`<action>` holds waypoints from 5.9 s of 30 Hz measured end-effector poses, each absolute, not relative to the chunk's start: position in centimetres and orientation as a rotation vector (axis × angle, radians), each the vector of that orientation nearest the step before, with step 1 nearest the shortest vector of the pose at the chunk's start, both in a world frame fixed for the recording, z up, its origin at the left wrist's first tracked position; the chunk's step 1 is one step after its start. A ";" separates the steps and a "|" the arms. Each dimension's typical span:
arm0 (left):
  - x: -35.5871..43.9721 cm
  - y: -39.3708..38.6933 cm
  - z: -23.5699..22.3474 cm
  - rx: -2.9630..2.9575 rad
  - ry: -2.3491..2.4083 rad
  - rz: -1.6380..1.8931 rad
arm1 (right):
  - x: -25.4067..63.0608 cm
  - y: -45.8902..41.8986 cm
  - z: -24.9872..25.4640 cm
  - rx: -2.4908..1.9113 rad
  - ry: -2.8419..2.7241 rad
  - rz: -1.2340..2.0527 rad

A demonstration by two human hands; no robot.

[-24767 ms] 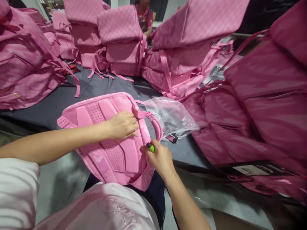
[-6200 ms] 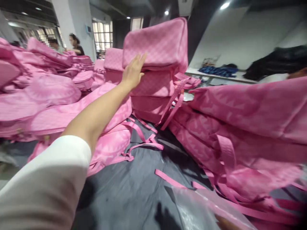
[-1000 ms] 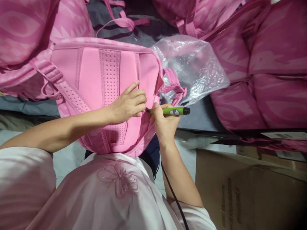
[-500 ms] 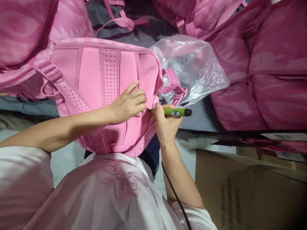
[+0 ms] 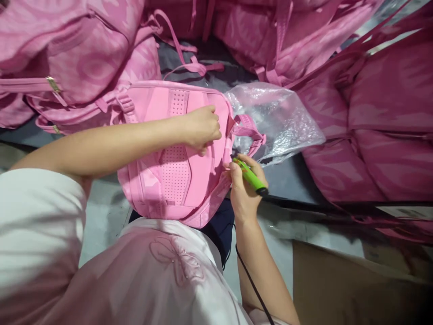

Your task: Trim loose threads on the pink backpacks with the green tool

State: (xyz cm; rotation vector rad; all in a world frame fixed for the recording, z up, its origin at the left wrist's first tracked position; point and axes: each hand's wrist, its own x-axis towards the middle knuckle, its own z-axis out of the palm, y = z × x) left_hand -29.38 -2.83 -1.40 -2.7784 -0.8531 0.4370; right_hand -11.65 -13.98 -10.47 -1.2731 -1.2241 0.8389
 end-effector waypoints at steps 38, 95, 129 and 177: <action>-41.3 -11.0 -3.2 -2.640 -1.364 -0.280 | -18.0 -13.8 -7.9 -0.680 -2.233 0.456; -41.9 -7.8 -3.7 -2.713 -1.753 0.062 | -22.6 -12.5 -5.2 -0.979 -2.530 0.341; -43.0 -10.1 -0.8 -2.484 -2.098 0.508 | -24.9 -13.3 -8.8 -0.830 -2.142 0.616; -47.2 -7.7 -2.6 -2.938 -1.934 0.404 | -27.4 -12.8 -7.5 -0.939 -2.067 0.859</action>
